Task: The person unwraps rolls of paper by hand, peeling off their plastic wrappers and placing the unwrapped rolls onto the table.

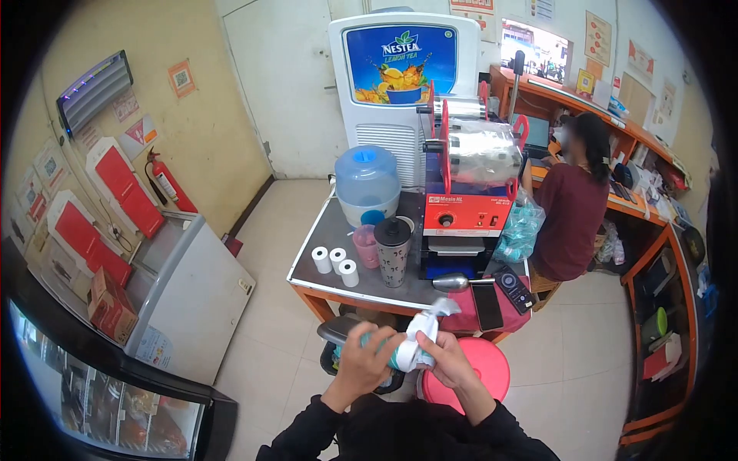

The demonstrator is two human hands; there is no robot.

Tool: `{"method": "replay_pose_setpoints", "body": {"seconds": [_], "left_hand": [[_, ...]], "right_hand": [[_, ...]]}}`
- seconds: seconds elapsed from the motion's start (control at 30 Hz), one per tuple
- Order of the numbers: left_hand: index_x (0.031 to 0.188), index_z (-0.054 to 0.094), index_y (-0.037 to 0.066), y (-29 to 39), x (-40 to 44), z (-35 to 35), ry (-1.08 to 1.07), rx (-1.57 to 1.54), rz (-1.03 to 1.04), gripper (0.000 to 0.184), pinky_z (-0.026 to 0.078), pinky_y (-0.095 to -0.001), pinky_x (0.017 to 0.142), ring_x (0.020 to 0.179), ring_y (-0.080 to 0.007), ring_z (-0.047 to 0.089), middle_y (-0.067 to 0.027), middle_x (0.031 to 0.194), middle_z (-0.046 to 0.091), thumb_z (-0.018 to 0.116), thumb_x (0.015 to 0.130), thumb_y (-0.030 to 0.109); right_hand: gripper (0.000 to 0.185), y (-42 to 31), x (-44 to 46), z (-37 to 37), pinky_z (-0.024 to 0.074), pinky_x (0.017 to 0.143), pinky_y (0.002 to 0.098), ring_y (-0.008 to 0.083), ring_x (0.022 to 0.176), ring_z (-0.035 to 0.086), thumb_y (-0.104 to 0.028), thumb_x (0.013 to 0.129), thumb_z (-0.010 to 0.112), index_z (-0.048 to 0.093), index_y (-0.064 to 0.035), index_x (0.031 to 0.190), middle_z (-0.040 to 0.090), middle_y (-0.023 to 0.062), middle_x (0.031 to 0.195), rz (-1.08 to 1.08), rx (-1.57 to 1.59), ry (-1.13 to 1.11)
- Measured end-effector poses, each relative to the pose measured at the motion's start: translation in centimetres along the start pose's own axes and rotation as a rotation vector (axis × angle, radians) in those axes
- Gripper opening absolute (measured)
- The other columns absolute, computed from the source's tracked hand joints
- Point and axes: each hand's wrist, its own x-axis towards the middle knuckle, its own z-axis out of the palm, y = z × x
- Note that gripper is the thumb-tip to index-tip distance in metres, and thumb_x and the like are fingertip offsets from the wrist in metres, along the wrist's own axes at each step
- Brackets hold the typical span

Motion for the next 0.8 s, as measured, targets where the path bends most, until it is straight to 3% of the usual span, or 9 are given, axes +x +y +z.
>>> {"method": "replay_pose_setpoints", "body": {"seconds": [0.07,0.2,0.27,0.3,0.47,0.53,0.67,0.73,0.8], "left_hand": [[0.121,0.046,0.007,0.2,0.4,-0.8,-0.054,-0.279,-0.204,0.06,0.036,-0.0439,0.098,0.118,-0.0358,0.038,-0.0162,0.121,0.043,0.072,0.069,0.021],[0.124,0.043,0.008,1.1,-0.7,2.3,0.144,-0.659,-0.497,0.064,0.025,-0.0463,0.106,0.125,-0.0378,0.027,-0.0225,0.129,0.029,0.075,0.077,0.035],[0.122,0.045,0.007,1.4,-1.1,3.4,0.22,-0.791,-0.583,0.062,0.032,-0.0435,0.103,0.122,-0.0316,0.036,-0.0194,0.125,0.036,0.076,0.079,0.039],[0.122,0.045,0.006,1.5,-1.3,3.5,0.247,-0.907,-0.597,0.063,0.033,-0.0424,0.101,0.12,-0.0303,0.039,-0.0192,0.124,0.039,0.076,0.078,0.039],[0.128,0.043,0.004,1.5,-2.4,2.1,0.209,-1.898,-0.559,0.073,0.053,-0.0387,0.084,0.103,-0.0248,0.056,-0.0187,0.128,0.047,0.073,0.078,0.049],[0.137,0.035,0.003,1.4,-2.4,1.1,0.144,-1.949,-0.56,0.084,0.056,-0.0391,0.077,0.105,-0.0265,0.057,-0.0174,0.134,0.044,0.068,0.079,0.054],[0.145,0.027,0.003,1.2,-2.0,-0.6,0.123,-1.986,-0.799,0.088,0.055,-0.0375,0.077,0.109,-0.0279,0.055,-0.0166,0.136,0.043,0.066,0.082,0.05],[0.145,0.026,0.004,1.0,-1.9,-1.0,0.134,-2.014,-0.903,0.085,0.055,-0.0371,0.078,0.107,-0.0272,0.055,-0.0162,0.137,0.042,0.066,0.083,0.046],[0.147,0.023,0.005,0.7,-2.7,-0.6,0.058,-2.02,-0.902,0.084,0.054,-0.033,0.073,0.104,-0.0223,0.056,-0.0135,0.131,0.045,0.062,0.087,0.049]], "right_hand": [[0.025,1.3,0.7,-0.2,0.0547,0.068,0.0307,0.0176,0.089,0.065,-0.018,0.09,0.065,0.064,0.0002,0.108,0.066,0.007,0.099,-0.095,0.024,0.098],[0.017,2.5,1.3,1.0,0.0496,0.069,0.0261,0.0151,0.08,0.064,-0.012,0.091,0.057,0.063,0.0019,0.099,0.066,0.0082,0.089,-0.773,-0.647,0.229],[0.013,1.2,1.2,2.3,0.0481,0.069,0.0267,0.0163,0.079,0.063,-0.002,0.086,0.054,0.063,0.0031,0.093,0.065,0.0092,0.085,-0.886,-0.698,0.172],[0.026,1.0,1.2,2.5,0.0476,0.072,0.0278,0.0172,0.08,0.063,0.01,0.071,0.054,0.062,0.002,0.093,0.064,0.0105,0.085,-0.871,-0.687,0.192],[0.013,1.3,5.6,-0.2,0.045,0.069,0.0279,0.0156,0.075,0.057,0.007,0.079,0.052,0.059,0.0011,0.088,0.057,0.0062,0.079,-0.993,-0.732,0.375],[0.005,0.4,6.2,-1.5,0.0443,0.068,0.0286,0.0157,0.073,0.054,0.003,0.083,0.055,0.057,0.0004,0.087,0.054,0.0052,0.078,-0.848,-0.641,0.441],[0.025,0.8,3.6,0.1,0.0431,0.072,0.0271,0.0158,0.076,0.053,-0.008,0.085,0.065,0.052,-0.0035,0.106,0.053,0.0057,0.084,-0.623,-0.402,0.211],[0.065,-0.5,1.4,2.3,0.0432,0.081,0.0275,0.0171,0.087,0.053,-0.02,0.076,0.078,0.042,-0.0057,0.128,0.045,0.007,0.101,-0.855,-0.911,0.009],[0.069,-0.7,0.3,4.0,0.0434,0.089,0.0305,0.0206,0.101,0.053,-0.02,0.069,0.083,0.048,-0.0076,0.128,0.041,0.013,0.119,-0.789,-0.985,-0.041]]}}
